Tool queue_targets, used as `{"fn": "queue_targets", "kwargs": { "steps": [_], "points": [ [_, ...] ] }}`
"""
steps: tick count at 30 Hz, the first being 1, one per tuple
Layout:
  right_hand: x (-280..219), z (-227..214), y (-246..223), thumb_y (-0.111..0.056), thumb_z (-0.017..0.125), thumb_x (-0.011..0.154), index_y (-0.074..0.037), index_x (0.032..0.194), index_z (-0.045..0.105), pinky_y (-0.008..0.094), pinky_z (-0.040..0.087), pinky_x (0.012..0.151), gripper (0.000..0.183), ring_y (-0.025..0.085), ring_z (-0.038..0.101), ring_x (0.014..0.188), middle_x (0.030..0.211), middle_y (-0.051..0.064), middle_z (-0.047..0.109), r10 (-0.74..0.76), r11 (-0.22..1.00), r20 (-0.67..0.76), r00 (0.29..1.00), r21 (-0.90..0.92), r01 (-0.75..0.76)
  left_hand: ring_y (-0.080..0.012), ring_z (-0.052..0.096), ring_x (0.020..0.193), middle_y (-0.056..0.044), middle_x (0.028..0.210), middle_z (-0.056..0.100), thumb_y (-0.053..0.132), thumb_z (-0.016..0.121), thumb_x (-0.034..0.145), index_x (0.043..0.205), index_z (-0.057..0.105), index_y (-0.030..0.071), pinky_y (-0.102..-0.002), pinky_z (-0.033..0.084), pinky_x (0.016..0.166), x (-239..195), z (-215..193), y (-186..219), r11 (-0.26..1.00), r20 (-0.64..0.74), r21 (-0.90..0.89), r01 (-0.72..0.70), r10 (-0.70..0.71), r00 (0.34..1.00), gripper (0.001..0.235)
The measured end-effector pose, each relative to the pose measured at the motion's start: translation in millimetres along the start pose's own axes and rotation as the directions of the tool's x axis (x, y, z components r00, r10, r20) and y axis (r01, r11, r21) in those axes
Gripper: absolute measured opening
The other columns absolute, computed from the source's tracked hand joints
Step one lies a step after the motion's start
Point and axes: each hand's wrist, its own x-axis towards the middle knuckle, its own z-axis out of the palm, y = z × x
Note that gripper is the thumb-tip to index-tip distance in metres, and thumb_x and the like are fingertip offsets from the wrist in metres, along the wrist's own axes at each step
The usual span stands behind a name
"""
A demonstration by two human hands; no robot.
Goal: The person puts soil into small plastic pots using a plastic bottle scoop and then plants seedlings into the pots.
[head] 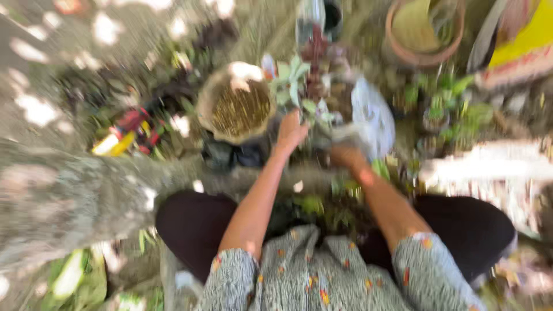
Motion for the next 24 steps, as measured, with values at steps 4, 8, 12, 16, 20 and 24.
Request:
{"fn": "queue_targets", "kwargs": {
  "steps": [4, 8, 12, 16, 20, 24],
  "points": [
    [-5, -8, -26, -0.03, 0.07, 0.088, -0.013, 0.102, 0.078, 0.05, 0.058, 0.085, 0.023, 0.034, 0.072, 0.099, 0.108, 0.014, 0.075, -0.027, 0.959, -0.08, 0.996, -0.282, 0.003, -0.0438, 0.069, 0.101, -0.027, 0.104, 0.073, 0.031, 0.072, 0.089, 0.114, 0.067, -0.002, -0.051, 0.054, 0.091, 41, -86, 29, 0.995, 0.022, 0.08, 0.064, -0.065, 0.998, 0.042],
    [-36, -22, -40, -0.013, 0.074, 0.08, -0.016, 0.104, 0.074, 0.047, 0.058, 0.092, 0.024, 0.031, 0.069, 0.109, 0.114, 0.011, 0.073, -0.15, 0.924, -0.078, 0.986, -0.365, 0.112, -0.0389, 0.079, 0.087, -0.021, 0.1, 0.074, 0.028, 0.065, 0.09, 0.117, 0.065, -0.004, -0.043, 0.064, 0.082, 57, -164, 40, 0.885, 0.094, -0.255, 0.389, -0.377, 0.921, 0.042],
    [-54, -29, -42, -0.015, 0.067, 0.088, -0.018, 0.106, 0.073, 0.048, 0.057, 0.092, 0.019, 0.031, 0.069, 0.11, 0.114, 0.01, 0.072, -0.142, 0.933, -0.148, 0.979, -0.35, 0.083, -0.0376, 0.07, 0.107, -0.023, 0.121, 0.064, 0.018, 0.064, 0.095, 0.138, 0.052, -0.002, -0.047, 0.06, 0.093, 63, -184, -12, 0.907, -0.073, 0.147, 0.395, -0.389, 0.918, 0.049],
    [-61, -34, -46, -0.016, 0.056, 0.096, -0.019, 0.112, 0.068, 0.049, 0.057, 0.089, 0.02, 0.03, 0.069, 0.11, 0.115, 0.007, 0.07, -0.128, 0.889, -0.122, 0.984, -0.454, 0.059, -0.0418, 0.047, 0.128, -0.023, 0.148, 0.033, 0.02, 0.083, 0.085, 0.142, 0.037, -0.004, -0.05, 0.049, 0.099, 39, -160, -47, 0.835, -0.081, 0.264, 0.484, -0.481, 0.873, 0.077],
    [-58, -29, -40, -0.02, 0.047, 0.1, -0.018, 0.112, 0.065, 0.051, 0.052, 0.088, 0.021, 0.027, 0.07, 0.106, 0.111, 0.005, 0.071, -0.165, 0.833, -0.168, 0.972, -0.551, 0.046, -0.0388, 0.059, 0.116, -0.021, 0.133, 0.053, 0.011, 0.073, 0.082, 0.133, 0.054, -0.001, -0.048, 0.052, 0.095, 26, -122, -36, 0.811, -0.219, 0.518, 0.27, -0.18, 0.959, 0.056],
    [-50, -20, -29, -0.02, 0.05, 0.097, -0.018, 0.104, 0.067, 0.048, 0.049, 0.084, 0.018, 0.024, 0.07, 0.097, 0.1, 0.003, 0.073, -0.251, 0.741, -0.197, 0.948, -0.669, 0.057, -0.042, 0.067, 0.096, -0.021, 0.108, 0.067, 0.017, 0.07, 0.081, 0.1, 0.072, 0.003, -0.051, 0.054, 0.081, 25, -46, -31, 0.902, -0.032, 0.396, -0.173, 0.202, 0.979, 0.024]
  ]
}}
